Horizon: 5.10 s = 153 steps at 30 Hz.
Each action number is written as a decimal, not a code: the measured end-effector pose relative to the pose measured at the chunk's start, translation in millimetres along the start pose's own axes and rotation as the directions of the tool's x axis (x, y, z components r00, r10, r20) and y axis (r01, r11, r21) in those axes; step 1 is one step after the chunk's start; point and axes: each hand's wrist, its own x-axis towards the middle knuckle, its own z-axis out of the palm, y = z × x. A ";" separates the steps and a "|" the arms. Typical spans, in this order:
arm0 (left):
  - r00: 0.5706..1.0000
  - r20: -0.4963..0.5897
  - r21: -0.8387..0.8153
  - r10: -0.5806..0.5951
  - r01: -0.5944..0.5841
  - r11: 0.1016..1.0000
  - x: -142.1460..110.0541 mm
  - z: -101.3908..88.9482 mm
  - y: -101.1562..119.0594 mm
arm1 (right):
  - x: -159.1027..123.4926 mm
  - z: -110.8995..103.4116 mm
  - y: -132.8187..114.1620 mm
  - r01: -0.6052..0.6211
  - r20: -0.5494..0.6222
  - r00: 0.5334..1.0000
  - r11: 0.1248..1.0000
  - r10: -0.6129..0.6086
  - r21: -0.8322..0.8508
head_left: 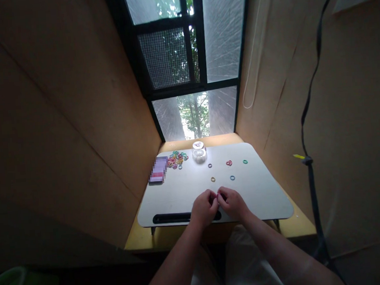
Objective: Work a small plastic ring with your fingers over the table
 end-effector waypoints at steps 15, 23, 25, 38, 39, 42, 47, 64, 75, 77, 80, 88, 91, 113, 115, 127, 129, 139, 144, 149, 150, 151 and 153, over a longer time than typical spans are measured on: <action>1.000 0.008 0.018 0.005 -0.005 1.000 0.2 0.0 0.2 | 0.8 -1.3 -1.4 0.005 0.003 1.000 1.000 -0.005 -0.009; 1.000 0.007 0.016 0.004 -0.004 1.000 -0.5 -2.3 4.4 | -0.6 -3.0 -3.4 -0.003 0.004 1.000 1.000 0.003 -0.013; 1.000 0.006 0.014 -0.001 0.001 1.000 -0.5 -2.3 4.6 | -0.9 -3.0 -3.1 -0.002 0.005 1.000 1.000 0.002 -0.010; 0.999 0.022 -0.011 -0.027 0.028 1.000 3.6 -2.2 5.3 | 0.8 -5.7 -2.5 -0.013 0.037 0.999 1.000 0.013 0.007; 0.999 0.023 -0.011 -0.031 0.031 0.999 4.2 -2.2 5.6 | 1.3 -5.9 -2.2 -0.016 0.044 0.999 1.000 0.015 0.006; 0.999 0.033 -0.022 -0.043 0.044 0.999 6.6 -2.6 6.2 | 3.5 -6.2 -1.5 -0.018 0.051 0.999 1.000 0.018 0.004; 0.996 0.041 -0.066 -0.080 0.083 0.994 9.5 -3.8 6.9 | 6.3 -6.3 -1.1 -0.039 0.049 0.998 0.999 0.038 0.026; 0.998 -0.021 -0.095 -0.065 0.063 0.993 8.9 -2.4 1.5 | 3.7 -7.4 -2.1 -0.012 0.036 0.999 0.995 0.009 0.098; 0.996 -0.077 -0.068 -0.053 0.048 0.997 6.5 1.6 -5.4 | 0.3 -0.1 4.0 0.017 0.009 1.000 0.995 -0.018 0.094; 0.996 -0.074 -0.073 -0.043 0.038 0.997 5.6 2.1 -5.6 | 0.6 1.0 4.3 0.005 -0.001 1.000 0.996 -0.005 0.086; 0.997 -0.073 -0.108 -0.037 0.029 0.994 4.6 2.1 -6.0 | 0.9 2.4 4.6 -0.007 -0.015 1.000 0.998 0.008 0.070; 0.999 -0.044 -0.129 -0.025 0.019 0.991 2.5 -0.3 -4.4 | 0.1 3.4 4.1 -0.005 -0.020 1.000 1.000 0.006 0.022; 0.998 -0.052 -0.104 -0.029 0.023 0.994 1.9 0.0 -3.2 | 0.4 3.7 4.5 -0.009 -0.019 1.000 1.000 0.009 0.016; 0.997 -0.067 -0.053 -0.044 0.040 0.998 2.8 3.3 -7.2 | 0.8 2.1 5.0 0.040 -0.015 0.999 0.999 -0.040 -0.009; 0.997 -0.062 -0.050 -0.045 0.042 0.998 2.5 3.0 -6.9 | 0.5 2.0 4.8 0.041 -0.012 0.999 0.999 -0.041 -0.002; 0.998 -0.054 -0.051 -0.038 0.035 0.998 2.7 3.5 -7.9 | 0.8 2.0 5.9 0.048 0.007 0.999 0.999 -0.048 0.002; 0.998 -0.053 -0.055 -0.039 0.036 0.998 2.9 3.6 -7.9 | 0.8 1.8 5.3 0.039 0.000 0.999 0.999 -0.039 -0.011; 0.998 -0.053 -0.062 -0.036 0.033 0.998 2.4 3.2 -7.8 | 1.3 3.9 5.2 0.020 -0.011 1.000 0.999 -0.020 -0.043; 0.998 -0.048 -0.050 -0.037 0.035 0.998 1.6 2.8 -5.7 | 1.0 3.7 4.9 0.026 -0.018 0.999 0.998 -0.027 -0.049; 0.998 -0.049 -0.047 -0.036 0.034 0.998 0.7 3.4 -5.3 | 0.4 3.8 4.6 0.029 -0.027 0.999 0.999 -0.030 -0.041; 0.998 -0.048 -0.044 -0.036 0.034 0.998 0.5 3.4 -5.4 | 0.3 3.8 4.7 0.028 -0.029 0.999 0.999 -0.029 -0.040; 0.998 -0.048 -0.041 -0.036 0.034 0.999 0.4 3.3 -5.4 | 0.3 3.9 4.7 0.029 -0.030 0.999 0.999 -0.030 -0.040; 0.998 -0.046 -0.034 -0.032 0.030 0.999 0.1 2.8 -5.0 | 0.2 4.0 4.8 0.030 -0.030 0.999 0.999 -0.032 -0.043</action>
